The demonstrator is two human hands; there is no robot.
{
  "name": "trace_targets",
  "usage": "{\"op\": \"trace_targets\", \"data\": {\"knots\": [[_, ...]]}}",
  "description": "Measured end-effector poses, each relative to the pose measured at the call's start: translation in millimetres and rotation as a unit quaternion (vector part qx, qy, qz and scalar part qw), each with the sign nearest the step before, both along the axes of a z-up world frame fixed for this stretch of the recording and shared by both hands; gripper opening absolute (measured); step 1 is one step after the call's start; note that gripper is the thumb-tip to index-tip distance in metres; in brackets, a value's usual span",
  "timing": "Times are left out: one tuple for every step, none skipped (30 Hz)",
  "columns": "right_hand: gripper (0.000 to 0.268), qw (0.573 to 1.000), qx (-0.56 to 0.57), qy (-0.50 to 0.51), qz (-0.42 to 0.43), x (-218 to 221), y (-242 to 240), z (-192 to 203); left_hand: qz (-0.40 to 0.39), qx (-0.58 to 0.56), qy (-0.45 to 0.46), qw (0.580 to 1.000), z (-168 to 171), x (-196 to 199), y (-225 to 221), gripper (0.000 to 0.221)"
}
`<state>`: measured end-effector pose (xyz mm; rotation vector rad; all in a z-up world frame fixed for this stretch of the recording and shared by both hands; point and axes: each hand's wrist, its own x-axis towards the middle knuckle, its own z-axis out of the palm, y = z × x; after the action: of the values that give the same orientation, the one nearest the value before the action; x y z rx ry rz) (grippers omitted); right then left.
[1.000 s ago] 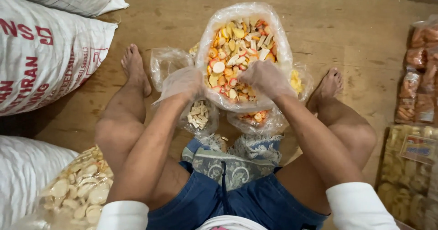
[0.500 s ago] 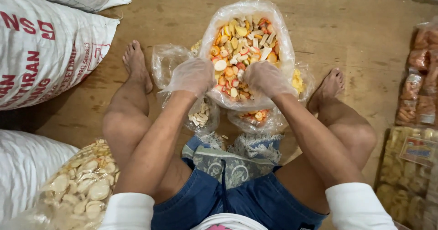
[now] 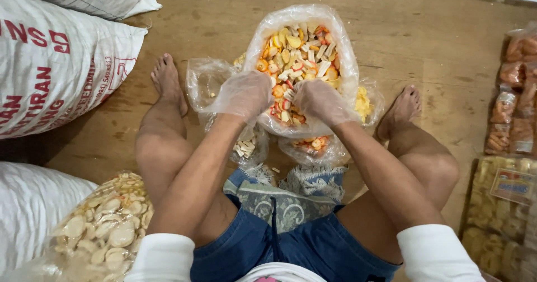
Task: Sorting and bagging chips from a large bulk bag into smaller portions while sitting on the floor.
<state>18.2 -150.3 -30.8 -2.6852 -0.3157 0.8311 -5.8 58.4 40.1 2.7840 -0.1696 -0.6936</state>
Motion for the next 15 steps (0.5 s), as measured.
{"op": "trace_targets", "data": {"knots": [[0.037,1.000,-0.008,-0.004,0.000,0.2,0.8,3.5,-0.003,-0.002,-0.004,1.000,2.4,-0.5,-0.5,0.041],[0.036,1.000,-0.017,-0.008,-0.002,0.2,0.6,7.3,-0.006,-0.005,-0.009,1.000,4.9,-0.7,-1.8,0.042],[0.036,1.000,-0.018,-0.008,-0.002,0.2,0.6,9.5,-0.007,-0.006,-0.009,1.000,4.2,-0.7,-1.6,0.042],[0.036,1.000,-0.025,-0.008,-0.005,-0.4,0.6,11.4,-0.006,-0.010,-0.006,1.000,3.5,-1.0,-1.4,0.043],[0.035,0.999,-0.033,-0.007,-0.008,-1.0,0.6,13.3,-0.006,-0.015,-0.003,1.000,2.6,-1.3,-1.2,0.043],[0.035,0.999,-0.033,-0.007,-0.009,-2.0,3.2,21.0,-0.007,-0.015,-0.002,1.000,-1.1,0.0,-0.1,0.043],[0.039,0.999,-0.045,-0.002,-0.024,-3.1,5.9,28.6,-0.019,-0.018,-0.015,1.000,-4.9,1.2,1.2,0.041],[0.043,0.998,-0.056,0.004,-0.037,-4.3,8.8,36.1,-0.030,-0.021,-0.027,0.999,-9.0,1.8,2.6,0.039],[0.043,0.998,-0.057,0.005,-0.037,-1.7,8.2,39.6,-0.030,-0.022,-0.026,0.999,-2.0,-0.9,1.5,0.039],[0.040,0.998,-0.048,0.006,-0.028,1.6,7.8,43.2,-0.022,-0.076,-0.017,0.997,5.1,-3.2,0.7,0.043],[0.039,0.999,-0.038,0.007,-0.020,4.9,7.5,47.0,-0.015,-0.130,-0.007,0.991,12.4,-5.6,-0.1,0.047],[0.039,0.999,-0.039,0.007,-0.020,0.0,11.0,62.4,-0.014,-0.131,-0.008,0.991,14.2,-4.8,-2.4,0.047],[0.037,0.999,-0.020,0.009,-0.031,-4.9,14.5,77.9,-0.016,-0.143,-0.004,0.990,16.1,-3.9,-4.7,0.050],[0.035,0.999,0.000,0.012,-0.042,-10.0,18.0,93.2,-0.018,-0.154,0.000,0.988,17.9,-3.1,-7.1,0.053],[0.035,0.999,-0.001,0.012,-0.042,-9.7,17.2,87.2,-0.018,-0.155,0.000,0.988,21.0,-3.4,-6.6,0.053]]}}
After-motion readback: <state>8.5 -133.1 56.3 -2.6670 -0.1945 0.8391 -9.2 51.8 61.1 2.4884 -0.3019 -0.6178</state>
